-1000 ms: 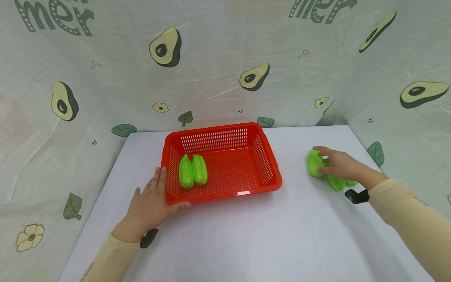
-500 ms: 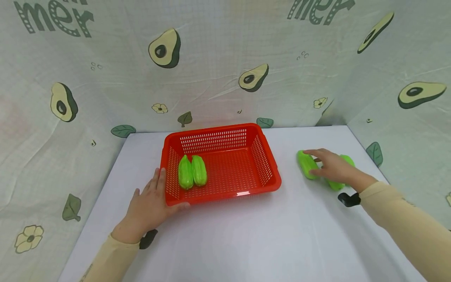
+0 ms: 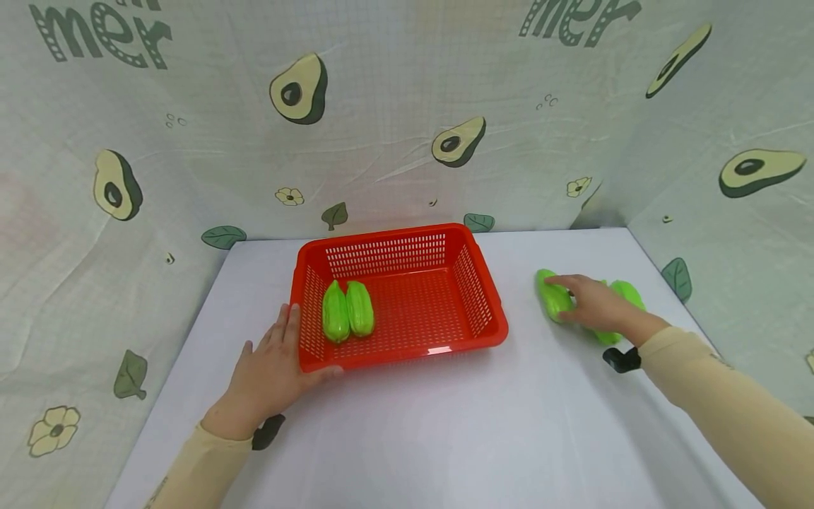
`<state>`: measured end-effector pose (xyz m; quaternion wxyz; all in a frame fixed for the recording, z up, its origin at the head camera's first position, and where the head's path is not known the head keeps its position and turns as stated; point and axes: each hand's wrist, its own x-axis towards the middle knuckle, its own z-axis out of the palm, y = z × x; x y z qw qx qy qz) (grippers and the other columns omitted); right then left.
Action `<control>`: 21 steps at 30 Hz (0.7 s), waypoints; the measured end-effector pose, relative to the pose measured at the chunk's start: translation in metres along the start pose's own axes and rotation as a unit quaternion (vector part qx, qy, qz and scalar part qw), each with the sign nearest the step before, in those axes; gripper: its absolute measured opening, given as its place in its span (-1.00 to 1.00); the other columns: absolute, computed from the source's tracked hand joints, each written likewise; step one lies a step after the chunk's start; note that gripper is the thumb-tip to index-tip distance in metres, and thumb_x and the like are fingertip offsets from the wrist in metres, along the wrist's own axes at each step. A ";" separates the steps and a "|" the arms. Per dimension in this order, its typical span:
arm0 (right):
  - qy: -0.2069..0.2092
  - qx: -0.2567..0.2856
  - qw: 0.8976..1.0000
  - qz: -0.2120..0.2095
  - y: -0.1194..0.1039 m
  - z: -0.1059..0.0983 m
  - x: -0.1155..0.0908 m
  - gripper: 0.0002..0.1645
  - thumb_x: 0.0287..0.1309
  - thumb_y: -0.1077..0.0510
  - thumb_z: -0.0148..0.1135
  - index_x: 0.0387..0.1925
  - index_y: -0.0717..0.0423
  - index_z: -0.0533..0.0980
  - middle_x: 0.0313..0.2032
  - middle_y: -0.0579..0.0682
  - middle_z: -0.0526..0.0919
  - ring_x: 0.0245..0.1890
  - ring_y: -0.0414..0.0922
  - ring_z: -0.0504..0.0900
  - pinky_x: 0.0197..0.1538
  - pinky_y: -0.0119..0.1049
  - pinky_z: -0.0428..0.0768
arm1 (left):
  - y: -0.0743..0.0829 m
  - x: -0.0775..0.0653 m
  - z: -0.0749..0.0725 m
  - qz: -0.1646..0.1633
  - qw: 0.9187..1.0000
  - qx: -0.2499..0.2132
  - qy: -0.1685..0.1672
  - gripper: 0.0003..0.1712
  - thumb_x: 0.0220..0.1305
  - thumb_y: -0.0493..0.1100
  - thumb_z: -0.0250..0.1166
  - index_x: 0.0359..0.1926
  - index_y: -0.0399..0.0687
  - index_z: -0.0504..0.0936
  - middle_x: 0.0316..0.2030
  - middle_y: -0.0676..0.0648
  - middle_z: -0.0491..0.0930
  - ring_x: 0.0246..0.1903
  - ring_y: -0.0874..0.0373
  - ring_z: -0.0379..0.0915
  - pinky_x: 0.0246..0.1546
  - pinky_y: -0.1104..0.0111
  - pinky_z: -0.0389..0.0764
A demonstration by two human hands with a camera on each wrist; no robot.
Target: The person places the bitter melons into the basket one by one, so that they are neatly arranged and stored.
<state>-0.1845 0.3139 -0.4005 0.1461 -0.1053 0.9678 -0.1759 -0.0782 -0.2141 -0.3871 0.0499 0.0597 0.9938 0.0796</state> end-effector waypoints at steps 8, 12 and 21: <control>-0.007 0.002 1.000 0.009 0.002 0.003 0.002 -0.11 0.17 0.12 0.43 0.46 0.13 0.24 0.35 0.42 0.26 0.32 0.39 0.21 0.26 0.37 0.25 | 0.000 0.000 0.000 -0.001 1.000 0.002 -0.002 0.57 -0.08 0.76 0.01 0.53 -0.39 -0.17 0.49 -0.45 -0.06 0.36 -0.44 0.09 0.12 -0.49 0.12; -0.015 0.001 1.000 0.012 0.002 0.004 0.003 -0.09 0.19 0.09 0.42 0.48 0.11 0.20 0.35 0.42 0.28 0.28 0.38 0.28 0.24 0.38 0.27 | -0.001 0.000 0.001 0.002 1.000 0.003 0.002 0.57 -0.08 0.79 -0.04 0.53 -0.39 -0.17 0.48 -0.45 -0.06 0.34 -0.45 0.11 0.12 -0.49 0.13; -0.043 -0.004 0.999 0.028 0.005 0.004 0.007 -0.06 0.23 0.00 0.37 0.52 0.01 0.13 0.26 0.43 0.35 -0.07 0.18 0.44 -0.14 0.01 0.61 | -0.002 0.000 0.002 0.008 1.000 0.005 0.006 0.59 -0.10 0.82 -0.13 0.53 -0.41 -0.15 0.48 -0.46 -0.05 0.33 -0.46 0.13 0.12 -0.49 0.14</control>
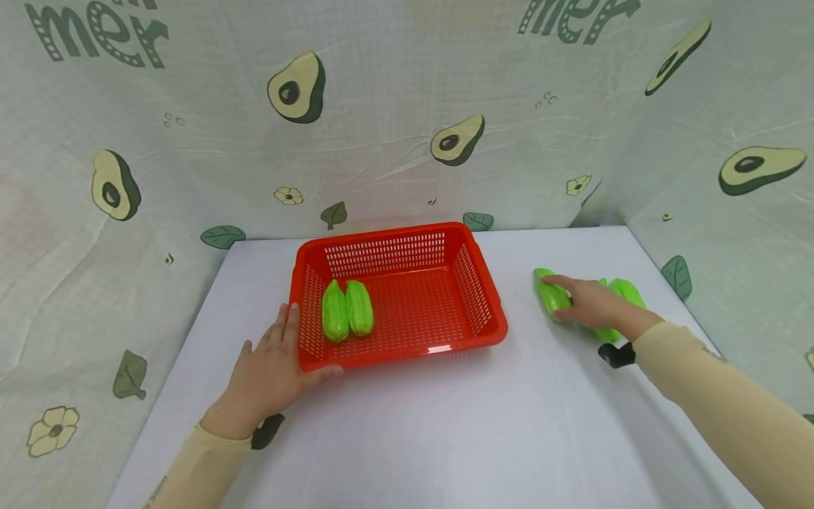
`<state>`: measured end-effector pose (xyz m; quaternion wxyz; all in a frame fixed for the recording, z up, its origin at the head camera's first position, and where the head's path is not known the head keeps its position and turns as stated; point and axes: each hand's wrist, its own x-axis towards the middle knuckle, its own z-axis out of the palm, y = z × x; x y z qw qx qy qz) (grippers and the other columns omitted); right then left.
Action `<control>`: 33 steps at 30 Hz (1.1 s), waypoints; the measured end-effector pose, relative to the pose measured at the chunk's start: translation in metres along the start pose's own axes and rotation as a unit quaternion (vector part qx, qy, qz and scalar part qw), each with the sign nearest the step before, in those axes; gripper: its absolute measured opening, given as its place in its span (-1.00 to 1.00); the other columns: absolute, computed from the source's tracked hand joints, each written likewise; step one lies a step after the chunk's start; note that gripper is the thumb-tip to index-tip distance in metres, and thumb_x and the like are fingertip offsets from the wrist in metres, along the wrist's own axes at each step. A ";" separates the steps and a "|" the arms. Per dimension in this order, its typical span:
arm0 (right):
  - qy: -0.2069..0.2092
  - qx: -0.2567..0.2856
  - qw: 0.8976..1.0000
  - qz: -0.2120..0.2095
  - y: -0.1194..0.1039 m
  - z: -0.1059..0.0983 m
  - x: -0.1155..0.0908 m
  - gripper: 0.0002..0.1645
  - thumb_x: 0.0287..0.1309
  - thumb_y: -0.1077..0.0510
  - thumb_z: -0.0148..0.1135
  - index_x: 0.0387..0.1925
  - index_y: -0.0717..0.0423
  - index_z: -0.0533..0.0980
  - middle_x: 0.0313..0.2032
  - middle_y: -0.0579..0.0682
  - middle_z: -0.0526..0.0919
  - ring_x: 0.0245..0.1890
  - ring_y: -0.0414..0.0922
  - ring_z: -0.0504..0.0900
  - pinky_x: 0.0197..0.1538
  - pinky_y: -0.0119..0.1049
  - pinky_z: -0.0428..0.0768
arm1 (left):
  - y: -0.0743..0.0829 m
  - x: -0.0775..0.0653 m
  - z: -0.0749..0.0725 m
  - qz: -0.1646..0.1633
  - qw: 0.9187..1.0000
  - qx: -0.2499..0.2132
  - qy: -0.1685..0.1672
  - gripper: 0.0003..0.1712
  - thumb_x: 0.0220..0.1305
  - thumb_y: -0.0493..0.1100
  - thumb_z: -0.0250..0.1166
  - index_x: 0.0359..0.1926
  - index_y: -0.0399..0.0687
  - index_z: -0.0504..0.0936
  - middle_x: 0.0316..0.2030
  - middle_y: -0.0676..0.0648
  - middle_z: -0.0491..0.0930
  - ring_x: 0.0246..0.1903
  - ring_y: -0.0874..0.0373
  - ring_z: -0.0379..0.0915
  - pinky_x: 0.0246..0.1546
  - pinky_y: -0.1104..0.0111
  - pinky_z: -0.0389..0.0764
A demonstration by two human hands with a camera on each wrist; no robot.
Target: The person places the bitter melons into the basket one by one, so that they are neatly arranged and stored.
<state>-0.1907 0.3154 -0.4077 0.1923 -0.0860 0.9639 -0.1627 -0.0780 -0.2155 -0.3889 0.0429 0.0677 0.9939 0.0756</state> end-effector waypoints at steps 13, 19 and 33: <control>0.001 0.014 1.000 0.001 0.001 0.000 0.000 -0.07 0.23 0.02 0.38 0.52 0.01 0.15 0.31 0.43 0.30 0.01 0.22 0.39 0.05 0.27 0.52 | 0.000 0.000 0.000 0.002 1.000 0.000 0.001 0.58 -0.09 0.81 -0.12 0.53 -0.41 -0.16 0.48 -0.46 -0.05 0.33 -0.45 0.14 0.11 -0.49 0.15; 0.003 0.014 1.000 0.003 0.002 0.001 0.000 -0.06 0.22 0.01 0.39 0.52 -0.01 0.15 0.31 0.42 0.30 0.00 0.22 0.39 0.04 0.25 0.54 | 0.000 0.000 -0.001 0.003 1.000 -0.003 0.003 0.57 -0.08 0.80 -0.08 0.52 -0.41 -0.14 0.47 -0.46 -0.04 0.33 -0.46 0.14 0.11 -0.49 0.16; 0.010 0.026 1.000 -0.007 -0.002 -0.002 -0.006 -0.05 0.22 0.04 0.39 0.53 -0.02 0.13 0.33 0.42 0.28 0.01 0.22 0.38 0.09 0.30 0.48 | -0.001 -0.001 0.000 -0.001 1.000 -0.003 -0.002 0.59 -0.10 0.82 -0.12 0.53 -0.41 -0.17 0.48 -0.45 -0.07 0.34 -0.45 0.11 0.12 -0.49 0.13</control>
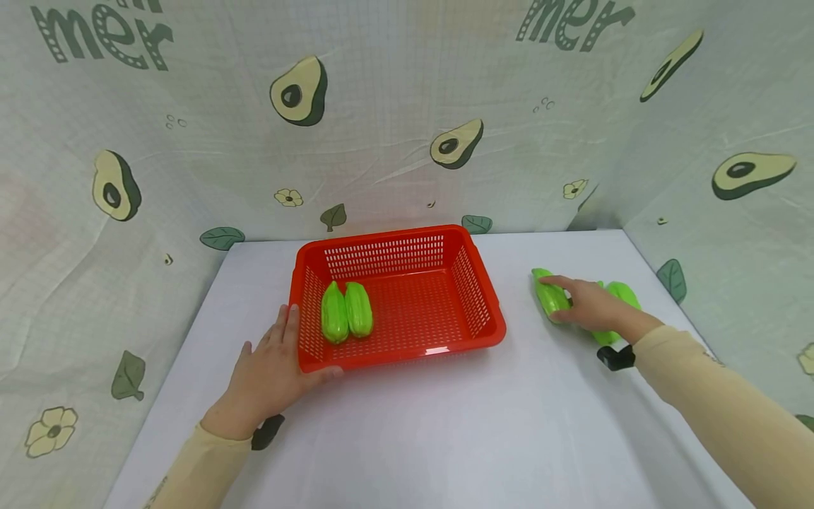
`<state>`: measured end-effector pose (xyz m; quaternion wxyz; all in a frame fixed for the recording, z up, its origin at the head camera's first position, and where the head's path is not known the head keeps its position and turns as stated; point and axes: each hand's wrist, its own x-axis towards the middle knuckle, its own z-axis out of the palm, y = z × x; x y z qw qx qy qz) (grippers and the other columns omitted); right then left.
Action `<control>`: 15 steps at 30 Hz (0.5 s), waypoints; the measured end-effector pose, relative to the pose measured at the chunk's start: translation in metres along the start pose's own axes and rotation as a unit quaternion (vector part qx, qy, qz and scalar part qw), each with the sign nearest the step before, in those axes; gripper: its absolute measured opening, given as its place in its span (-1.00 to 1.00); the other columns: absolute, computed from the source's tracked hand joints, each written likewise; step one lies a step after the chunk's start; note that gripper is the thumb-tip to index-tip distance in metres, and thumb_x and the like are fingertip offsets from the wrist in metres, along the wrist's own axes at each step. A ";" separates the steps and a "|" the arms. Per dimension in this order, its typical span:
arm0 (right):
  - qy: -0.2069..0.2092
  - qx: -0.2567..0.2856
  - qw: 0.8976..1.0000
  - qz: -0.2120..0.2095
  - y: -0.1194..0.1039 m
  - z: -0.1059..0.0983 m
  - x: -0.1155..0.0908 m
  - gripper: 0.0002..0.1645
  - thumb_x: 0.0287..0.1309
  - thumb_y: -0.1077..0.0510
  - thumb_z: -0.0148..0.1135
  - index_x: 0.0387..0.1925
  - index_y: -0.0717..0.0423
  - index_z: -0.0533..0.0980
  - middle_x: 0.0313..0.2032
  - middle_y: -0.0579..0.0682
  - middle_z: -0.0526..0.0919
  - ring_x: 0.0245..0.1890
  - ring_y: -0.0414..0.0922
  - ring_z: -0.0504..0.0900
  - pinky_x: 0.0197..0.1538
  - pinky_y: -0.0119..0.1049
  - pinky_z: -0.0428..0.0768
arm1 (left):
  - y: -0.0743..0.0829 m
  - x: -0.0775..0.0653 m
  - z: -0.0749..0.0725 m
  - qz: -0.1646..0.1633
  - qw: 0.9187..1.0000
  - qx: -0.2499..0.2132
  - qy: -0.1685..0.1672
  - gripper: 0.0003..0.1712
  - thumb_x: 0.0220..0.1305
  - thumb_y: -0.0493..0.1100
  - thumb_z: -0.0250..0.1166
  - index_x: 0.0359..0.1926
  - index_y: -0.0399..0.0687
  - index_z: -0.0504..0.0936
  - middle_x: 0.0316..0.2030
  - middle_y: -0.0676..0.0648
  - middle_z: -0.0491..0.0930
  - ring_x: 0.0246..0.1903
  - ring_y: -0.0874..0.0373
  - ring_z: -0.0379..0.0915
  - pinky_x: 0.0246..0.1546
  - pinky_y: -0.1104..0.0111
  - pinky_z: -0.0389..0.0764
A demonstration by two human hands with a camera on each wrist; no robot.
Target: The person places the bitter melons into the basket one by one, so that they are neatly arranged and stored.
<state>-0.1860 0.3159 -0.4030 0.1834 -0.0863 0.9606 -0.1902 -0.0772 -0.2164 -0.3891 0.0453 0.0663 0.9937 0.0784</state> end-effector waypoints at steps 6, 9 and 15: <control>0.018 -0.017 0.999 -0.023 -0.005 -0.016 -0.008 -0.05 0.22 0.02 0.39 0.52 0.00 0.13 0.25 0.46 0.37 -0.07 0.24 0.55 -0.09 0.14 0.59 | 0.000 0.001 0.001 0.001 1.000 -0.004 0.001 0.59 -0.10 0.81 -0.09 0.53 -0.40 -0.17 0.49 -0.45 -0.07 0.34 -0.46 0.11 0.13 -0.49 0.12; 0.025 -0.022 0.999 -0.034 -0.011 -0.030 -0.012 -0.04 0.23 -0.01 0.38 0.53 -0.02 0.12 0.27 0.43 0.36 0.04 0.33 0.54 -0.03 0.21 0.59 | -0.001 0.001 0.001 0.003 1.000 -0.004 0.003 0.59 -0.09 0.81 -0.09 0.53 -0.40 -0.18 0.48 -0.45 -0.07 0.33 -0.46 0.12 0.12 -0.49 0.12; 0.059 -0.033 0.994 -0.085 -0.037 -0.063 -0.018 -0.04 0.21 0.06 0.40 0.53 -0.03 0.12 0.33 0.31 0.36 0.05 0.28 0.58 -0.04 0.12 0.63 | -0.001 0.000 -0.001 -0.002 1.000 -0.009 -0.003 0.59 -0.10 0.80 -0.07 0.53 -0.41 -0.17 0.48 -0.46 -0.07 0.34 -0.46 0.10 0.13 -0.50 0.11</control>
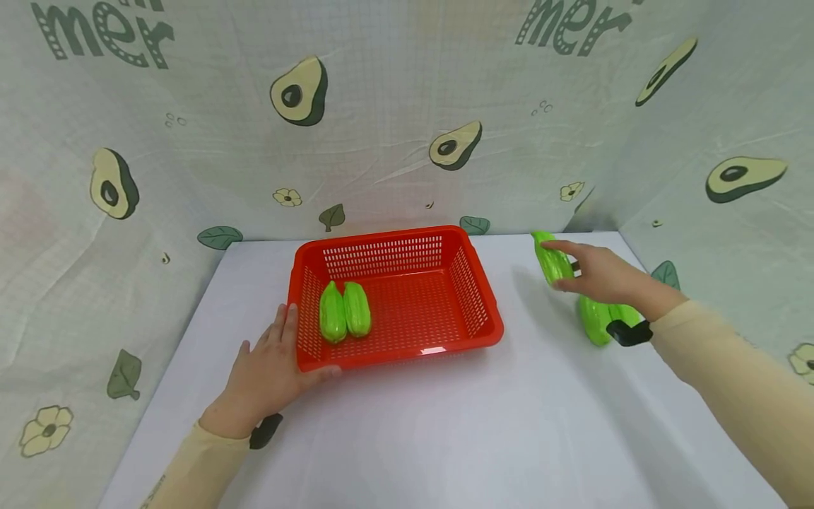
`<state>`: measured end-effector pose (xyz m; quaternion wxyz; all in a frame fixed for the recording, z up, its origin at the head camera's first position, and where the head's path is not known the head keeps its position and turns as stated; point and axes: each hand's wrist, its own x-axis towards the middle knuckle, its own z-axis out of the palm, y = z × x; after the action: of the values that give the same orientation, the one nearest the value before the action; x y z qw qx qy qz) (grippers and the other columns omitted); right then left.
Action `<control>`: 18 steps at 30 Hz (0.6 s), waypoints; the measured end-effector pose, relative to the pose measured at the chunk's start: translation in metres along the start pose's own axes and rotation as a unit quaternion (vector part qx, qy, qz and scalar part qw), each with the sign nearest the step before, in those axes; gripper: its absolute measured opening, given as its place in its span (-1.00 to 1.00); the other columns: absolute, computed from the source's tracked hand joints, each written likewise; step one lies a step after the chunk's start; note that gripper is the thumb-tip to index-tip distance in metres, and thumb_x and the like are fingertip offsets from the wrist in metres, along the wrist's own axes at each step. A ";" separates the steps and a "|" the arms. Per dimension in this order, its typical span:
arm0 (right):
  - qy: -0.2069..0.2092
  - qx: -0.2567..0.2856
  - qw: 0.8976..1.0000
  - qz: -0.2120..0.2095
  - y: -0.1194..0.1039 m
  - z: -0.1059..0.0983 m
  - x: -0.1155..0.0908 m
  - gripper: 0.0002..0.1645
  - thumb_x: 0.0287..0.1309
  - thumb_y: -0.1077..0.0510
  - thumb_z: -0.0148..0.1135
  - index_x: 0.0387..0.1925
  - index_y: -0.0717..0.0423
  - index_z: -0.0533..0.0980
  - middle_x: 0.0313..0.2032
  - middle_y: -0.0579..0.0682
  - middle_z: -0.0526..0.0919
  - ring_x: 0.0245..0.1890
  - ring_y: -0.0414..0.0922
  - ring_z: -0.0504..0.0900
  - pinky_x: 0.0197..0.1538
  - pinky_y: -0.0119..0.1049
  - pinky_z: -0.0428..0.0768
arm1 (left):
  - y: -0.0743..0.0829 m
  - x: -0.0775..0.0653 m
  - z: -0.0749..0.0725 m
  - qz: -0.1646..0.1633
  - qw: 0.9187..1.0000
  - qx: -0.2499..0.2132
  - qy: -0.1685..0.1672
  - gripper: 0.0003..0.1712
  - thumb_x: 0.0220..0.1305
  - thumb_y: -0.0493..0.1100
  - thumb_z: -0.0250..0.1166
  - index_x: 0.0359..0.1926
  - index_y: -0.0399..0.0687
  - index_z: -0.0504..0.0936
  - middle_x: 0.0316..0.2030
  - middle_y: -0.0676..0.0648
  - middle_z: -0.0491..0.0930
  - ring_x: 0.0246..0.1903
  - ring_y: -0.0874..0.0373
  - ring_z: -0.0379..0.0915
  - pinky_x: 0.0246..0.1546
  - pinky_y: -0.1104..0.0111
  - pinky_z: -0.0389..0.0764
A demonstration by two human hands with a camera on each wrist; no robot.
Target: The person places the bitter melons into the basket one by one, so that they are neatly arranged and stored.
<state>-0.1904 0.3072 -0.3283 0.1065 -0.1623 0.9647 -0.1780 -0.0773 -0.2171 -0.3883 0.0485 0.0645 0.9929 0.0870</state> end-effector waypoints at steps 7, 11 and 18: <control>0.033 -0.014 0.997 -0.062 -0.058 -0.028 0.014 -0.05 0.18 0.14 0.43 0.52 -0.12 0.18 0.34 0.22 0.35 -0.01 0.15 0.62 -0.09 0.04 0.68 | -0.002 -0.001 0.000 -0.004 1.000 0.000 -0.001 0.60 -0.11 0.80 -0.06 0.53 -0.41 -0.18 0.48 -0.46 -0.07 0.34 -0.47 0.10 0.13 -0.50 0.09; 0.019 -0.009 0.997 -0.080 -0.089 -0.030 0.027 -0.06 0.18 0.16 0.43 0.51 -0.18 0.20 0.33 0.18 0.35 0.01 0.12 0.60 -0.11 -0.04 0.70 | -0.002 -0.001 0.002 -0.001 1.000 0.000 -0.001 0.60 -0.10 0.81 -0.07 0.53 -0.40 -0.19 0.48 -0.46 -0.07 0.34 -0.47 0.10 0.13 -0.50 0.09; -0.024 0.019 0.994 -0.102 -0.131 -0.014 0.053 -0.09 0.19 0.18 0.41 0.49 -0.25 0.23 0.32 0.11 0.37 0.01 0.05 0.59 -0.12 -0.16 0.70 | -0.001 -0.001 0.001 0.003 1.000 0.002 0.004 0.59 -0.10 0.82 -0.12 0.53 -0.39 -0.19 0.48 -0.45 -0.07 0.34 -0.45 0.11 0.13 -0.49 0.10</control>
<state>-0.2075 0.1771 -0.2742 0.1136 -0.2621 0.9368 -0.2021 -0.0765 -0.2179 -0.3896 0.0439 0.0672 0.9931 0.0859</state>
